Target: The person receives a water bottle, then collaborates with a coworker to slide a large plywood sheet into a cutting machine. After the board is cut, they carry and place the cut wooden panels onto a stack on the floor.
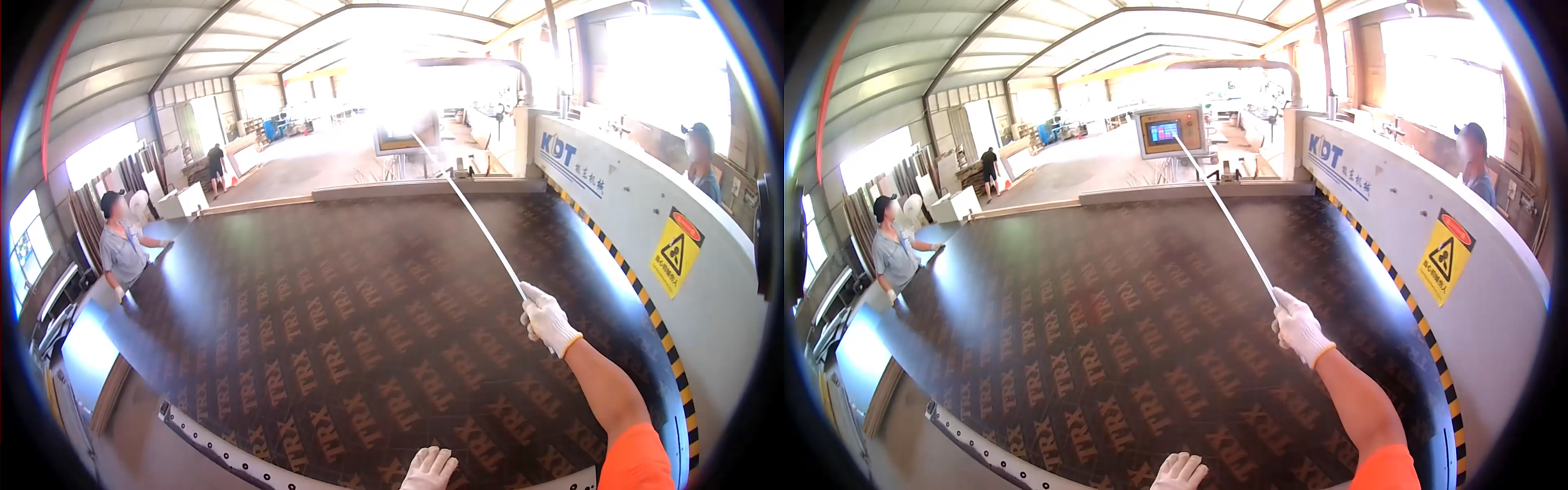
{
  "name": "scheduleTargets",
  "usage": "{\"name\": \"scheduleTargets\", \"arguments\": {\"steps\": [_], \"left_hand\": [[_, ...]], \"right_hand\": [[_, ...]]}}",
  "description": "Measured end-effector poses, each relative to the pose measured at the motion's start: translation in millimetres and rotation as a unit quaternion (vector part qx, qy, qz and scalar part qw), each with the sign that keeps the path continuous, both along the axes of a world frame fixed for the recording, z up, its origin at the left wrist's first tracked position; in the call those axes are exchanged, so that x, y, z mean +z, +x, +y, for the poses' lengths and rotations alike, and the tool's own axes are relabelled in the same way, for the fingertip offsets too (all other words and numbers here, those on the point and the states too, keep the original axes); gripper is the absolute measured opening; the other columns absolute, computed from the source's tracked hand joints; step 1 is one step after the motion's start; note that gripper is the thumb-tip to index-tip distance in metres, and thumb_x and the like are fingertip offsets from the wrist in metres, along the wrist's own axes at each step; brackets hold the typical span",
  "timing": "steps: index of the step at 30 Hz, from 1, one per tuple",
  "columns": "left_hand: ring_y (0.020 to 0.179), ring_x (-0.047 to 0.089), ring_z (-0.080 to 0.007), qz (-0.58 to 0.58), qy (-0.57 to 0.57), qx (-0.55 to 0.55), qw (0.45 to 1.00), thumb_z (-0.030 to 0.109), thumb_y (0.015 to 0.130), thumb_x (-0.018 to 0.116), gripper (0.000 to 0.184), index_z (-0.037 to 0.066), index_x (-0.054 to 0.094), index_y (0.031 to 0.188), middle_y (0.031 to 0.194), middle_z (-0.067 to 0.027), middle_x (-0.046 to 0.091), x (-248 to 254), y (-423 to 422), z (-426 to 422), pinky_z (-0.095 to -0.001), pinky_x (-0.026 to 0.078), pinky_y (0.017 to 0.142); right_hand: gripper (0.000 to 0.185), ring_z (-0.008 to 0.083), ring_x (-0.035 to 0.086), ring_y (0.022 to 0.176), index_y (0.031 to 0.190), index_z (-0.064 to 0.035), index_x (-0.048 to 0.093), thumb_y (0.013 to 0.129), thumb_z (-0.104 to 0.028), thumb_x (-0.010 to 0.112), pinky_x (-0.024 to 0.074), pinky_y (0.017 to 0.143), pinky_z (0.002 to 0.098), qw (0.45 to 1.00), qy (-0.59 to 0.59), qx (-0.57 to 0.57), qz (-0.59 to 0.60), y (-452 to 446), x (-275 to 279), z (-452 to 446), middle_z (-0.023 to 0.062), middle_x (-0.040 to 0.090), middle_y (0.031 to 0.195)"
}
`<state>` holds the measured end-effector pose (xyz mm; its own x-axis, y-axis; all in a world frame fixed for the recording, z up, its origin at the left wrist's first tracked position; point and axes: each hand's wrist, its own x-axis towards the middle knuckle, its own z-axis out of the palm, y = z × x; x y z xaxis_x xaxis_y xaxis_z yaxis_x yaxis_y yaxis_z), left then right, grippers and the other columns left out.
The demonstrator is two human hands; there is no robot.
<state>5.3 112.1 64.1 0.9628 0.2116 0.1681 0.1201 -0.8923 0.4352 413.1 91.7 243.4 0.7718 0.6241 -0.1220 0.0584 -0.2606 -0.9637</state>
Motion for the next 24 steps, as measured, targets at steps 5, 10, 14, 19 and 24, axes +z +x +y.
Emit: {"name": "scheduleTargets", "arguments": {"steps": [5,10,14,19,24], "left_hand": [[0.153,0.036,-0.0492,0.000,-0.004,0.000,1.000,0.069,0.076,0.079,0.102,-0.003,0.058,0.144,0.158,-0.0279,0.049,-1,2,3,-0.0606,0.019,0.131],[0.154,0.035,-0.0480,0.015,-0.016,0.003,1.000,0.069,0.076,0.079,0.102,-0.003,0.059,0.145,0.160,-0.0278,0.048,-4,2,4,-0.0596,0.019,0.132],[0.154,0.036,-0.0480,0.020,-0.013,0.006,1.000,0.069,0.076,0.079,0.102,-0.004,0.059,0.145,0.159,-0.0284,0.048,1,3,4,-0.0593,0.019,0.132],[0.153,0.036,-0.0491,0.005,-0.021,0.009,1.000,0.067,0.075,0.080,0.101,-0.004,0.059,0.144,0.158,-0.0289,0.048,-2,3,4,-0.0611,0.020,0.131],[0.153,0.035,-0.0496,0.007,-0.023,0.008,1.000,0.067,0.075,0.081,0.101,-0.003,0.059,0.144,0.158,-0.0287,0.048,-6,3,6,-0.0619,0.020,0.131]], "right_hand": [[0.056,0.0102,0.045,0.053,0.166,-0.0162,0.043,0.111,-0.011,0.047,0.0437,0.048,0.0299,1.000,0.014,0.012,0.020,17,-11,51,0.0035,0.056,0.078],[0.052,0.0097,0.042,0.054,0.164,-0.0156,0.046,0.112,-0.010,0.045,0.0414,0.048,0.0292,0.999,0.024,0.006,0.026,22,-6,77,0.0030,0.053,0.077],[0.051,0.0099,0.042,0.054,0.164,-0.0161,0.047,0.113,-0.011,0.044,0.0420,0.048,0.0295,1.000,0.024,0.005,0.018,32,-6,90,0.0029,0.053,0.076],[0.052,0.0100,0.043,0.053,0.163,-0.0150,0.047,0.112,-0.011,0.044,0.0414,0.048,0.0293,0.999,0.037,0.002,0.029,45,-8,109,0.0026,0.052,0.075],[0.052,0.0099,0.043,0.053,0.163,-0.0135,0.047,0.111,-0.011,0.045,0.0407,0.048,0.0289,0.999,0.041,0.005,0.027,51,-10,121,0.0025,0.053,0.075]]}}
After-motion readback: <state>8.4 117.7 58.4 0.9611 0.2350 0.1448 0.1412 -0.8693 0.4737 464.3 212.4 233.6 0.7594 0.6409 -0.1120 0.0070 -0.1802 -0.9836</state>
